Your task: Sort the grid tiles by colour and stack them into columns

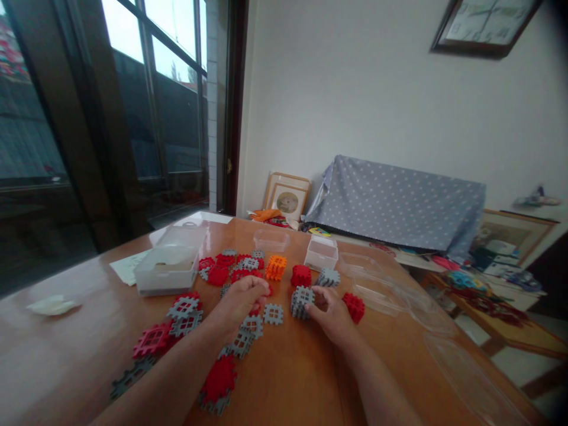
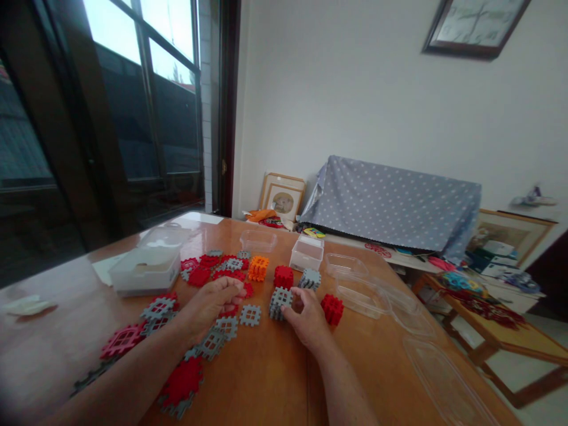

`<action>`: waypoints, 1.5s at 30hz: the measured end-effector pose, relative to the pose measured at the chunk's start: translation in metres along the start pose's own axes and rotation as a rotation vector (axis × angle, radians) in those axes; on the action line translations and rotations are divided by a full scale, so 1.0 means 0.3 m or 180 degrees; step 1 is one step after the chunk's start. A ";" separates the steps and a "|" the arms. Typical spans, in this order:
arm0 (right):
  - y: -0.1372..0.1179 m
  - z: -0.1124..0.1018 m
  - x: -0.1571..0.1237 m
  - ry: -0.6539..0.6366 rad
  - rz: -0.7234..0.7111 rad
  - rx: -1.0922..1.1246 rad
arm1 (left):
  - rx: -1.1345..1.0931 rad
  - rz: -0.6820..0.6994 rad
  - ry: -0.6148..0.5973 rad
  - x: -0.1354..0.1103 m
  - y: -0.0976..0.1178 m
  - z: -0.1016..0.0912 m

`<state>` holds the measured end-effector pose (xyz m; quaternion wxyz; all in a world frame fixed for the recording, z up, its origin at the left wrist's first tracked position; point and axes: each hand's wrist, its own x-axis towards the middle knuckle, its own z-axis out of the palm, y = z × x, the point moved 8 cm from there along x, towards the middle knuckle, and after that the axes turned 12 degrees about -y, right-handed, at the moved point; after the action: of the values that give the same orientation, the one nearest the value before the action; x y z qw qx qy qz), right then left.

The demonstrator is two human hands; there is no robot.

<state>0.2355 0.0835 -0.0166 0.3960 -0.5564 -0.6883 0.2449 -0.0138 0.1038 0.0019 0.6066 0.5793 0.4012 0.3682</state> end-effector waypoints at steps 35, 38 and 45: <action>-0.204 0.106 -0.112 -0.0489 -0.0260 -0.0052 | 0.3009 0.0642 -0.0481 -0.008 -0.041 0.095; -0.220 0.120 -0.115 -0.0561 -0.0319 -0.0021 | 0.2798 0.0777 -0.0427 -0.001 -0.032 0.099; -0.218 0.140 -0.122 -0.0586 -0.0120 -0.0035 | 0.1455 0.0662 -0.0630 0.015 -0.028 0.102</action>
<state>0.1661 0.0355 0.0004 0.3326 -0.5206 -0.7334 0.2837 0.0157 0.0950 -0.0067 0.4553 0.7725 0.3510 0.2699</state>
